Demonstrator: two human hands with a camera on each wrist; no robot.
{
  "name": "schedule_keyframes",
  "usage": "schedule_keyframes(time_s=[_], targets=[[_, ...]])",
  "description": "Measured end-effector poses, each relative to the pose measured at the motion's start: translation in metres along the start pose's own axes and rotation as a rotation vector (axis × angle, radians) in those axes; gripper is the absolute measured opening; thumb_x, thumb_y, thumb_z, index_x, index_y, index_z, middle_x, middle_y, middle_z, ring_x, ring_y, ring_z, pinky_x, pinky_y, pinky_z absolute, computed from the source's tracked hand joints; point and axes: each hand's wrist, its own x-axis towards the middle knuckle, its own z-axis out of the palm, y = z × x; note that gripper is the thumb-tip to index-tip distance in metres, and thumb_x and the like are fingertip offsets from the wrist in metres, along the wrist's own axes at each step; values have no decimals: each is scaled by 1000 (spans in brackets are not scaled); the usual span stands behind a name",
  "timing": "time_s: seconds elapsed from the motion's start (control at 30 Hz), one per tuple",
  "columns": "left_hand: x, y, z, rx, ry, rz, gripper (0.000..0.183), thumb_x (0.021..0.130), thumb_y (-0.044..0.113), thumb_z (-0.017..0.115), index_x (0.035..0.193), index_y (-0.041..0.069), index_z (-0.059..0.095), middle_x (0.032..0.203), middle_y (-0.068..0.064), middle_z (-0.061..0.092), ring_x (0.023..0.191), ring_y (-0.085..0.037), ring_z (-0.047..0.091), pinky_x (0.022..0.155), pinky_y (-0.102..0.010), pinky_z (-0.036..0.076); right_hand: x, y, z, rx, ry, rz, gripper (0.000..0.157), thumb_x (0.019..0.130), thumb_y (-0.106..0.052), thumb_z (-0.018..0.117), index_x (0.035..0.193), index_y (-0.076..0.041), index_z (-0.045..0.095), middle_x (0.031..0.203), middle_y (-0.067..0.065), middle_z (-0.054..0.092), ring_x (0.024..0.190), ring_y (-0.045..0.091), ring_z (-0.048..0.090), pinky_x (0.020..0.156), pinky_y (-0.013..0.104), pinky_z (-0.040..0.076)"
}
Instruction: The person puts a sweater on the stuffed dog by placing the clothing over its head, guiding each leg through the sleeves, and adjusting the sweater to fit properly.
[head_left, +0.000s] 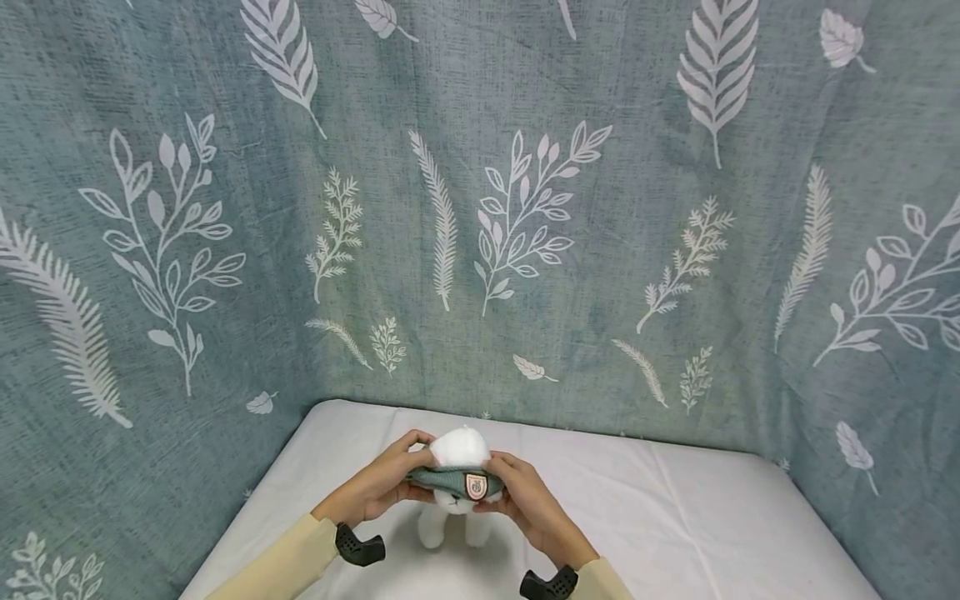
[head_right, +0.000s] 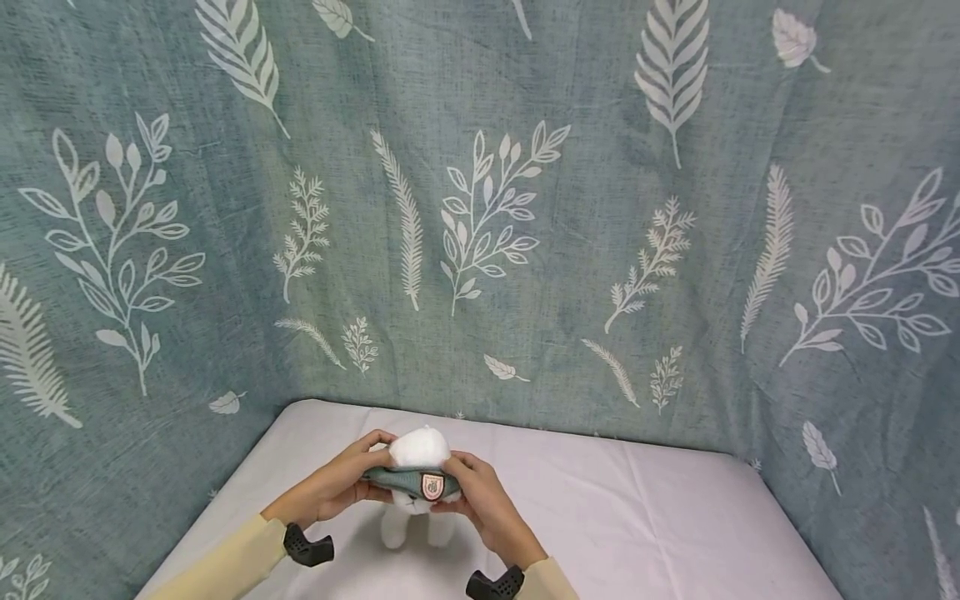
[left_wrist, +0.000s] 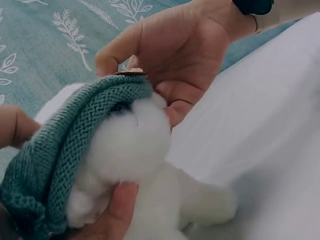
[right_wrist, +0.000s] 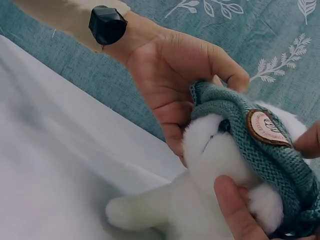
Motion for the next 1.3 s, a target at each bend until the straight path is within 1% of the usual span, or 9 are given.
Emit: schedule_keyframes(time_s=[0.13, 0.33, 0.43, 0.5, 0.63, 0.83, 0.97, 1.17, 1.3], targets=[[-1, 3, 4, 16, -18, 9, 53, 90, 16, 67, 134, 5, 39, 122, -23, 55, 91, -26, 67, 76, -40, 59, 1, 1, -1, 33, -1, 17, 67, 104, -29, 57, 152, 10, 34, 129, 22, 59, 101, 21, 68, 85, 37, 58], [-3, 3, 9, 17, 7, 29, 66, 80, 4, 72, 138, 3, 40, 137, -26, 44, 101, -31, 61, 79, -39, 56, -1, 3, 3, 2, 68, 23, 74, 90, -9, 62, 154, 11, 30, 141, 27, 49, 104, 21, 65, 85, 35, 58], [-3, -1, 11, 18, 37, 45, 61, 77, 1, 68, 133, 3, 43, 136, -26, 45, 101, -30, 59, 77, -37, 54, -2, 4, 7, -29, 91, 21, 77, 85, -3, 62, 154, 11, 30, 141, 26, 49, 102, 22, 63, 82, 34, 57], [-2, -4, 11, 12, 60, 53, 52, 76, 0, 65, 124, 4, 45, 131, -24, 47, 97, -28, 58, 74, -35, 53, -3, 4, 9, -47, 102, 21, 75, 85, -5, 62, 153, 9, 33, 140, 25, 50, 101, 21, 62, 82, 34, 57], [1, -9, 11, -18, 95, 38, 38, 79, 5, 62, 113, 5, 43, 121, -22, 52, 88, -24, 60, 70, -35, 55, -3, 4, 10, -53, 107, 9, 66, 94, -14, 58, 152, 9, 37, 137, 24, 54, 101, 21, 66, 83, 38, 59], [0, -8, 7, -69, 31, -27, 42, 91, 15, 59, 127, 6, 38, 117, -25, 58, 86, -30, 72, 76, -45, 61, 0, 8, 8, -12, 93, 2, 62, 101, -21, 54, 152, 10, 37, 130, 22, 60, 101, 22, 68, 85, 42, 59], [0, -8, 9, -118, 28, -21, 42, 92, 13, 59, 126, 5, 37, 117, -24, 58, 88, -28, 71, 77, -45, 61, 2, 10, 6, 37, 104, 6, 61, 100, -18, 52, 152, 9, 36, 131, 22, 60, 103, 22, 69, 87, 42, 59], [3, -14, 13, -141, 93, -1, 31, 84, 1, 59, 112, 5, 45, 103, -16, 58, 78, -20, 64, 70, -40, 59, 4, 12, 6, 78, 141, 32, 63, 93, -9, 51, 150, 13, 37, 129, 22, 60, 97, 18, 69, 84, 37, 59], [4, -16, 13, -144, 93, -11, 36, 83, 2, 60, 117, 3, 48, 102, -16, 59, 78, -19, 64, 72, -40, 60, 3, 13, 5, 97, 145, 37, 62, 91, -8, 51, 148, 14, 39, 125, 21, 60, 96, 17, 68, 83, 35, 59]])
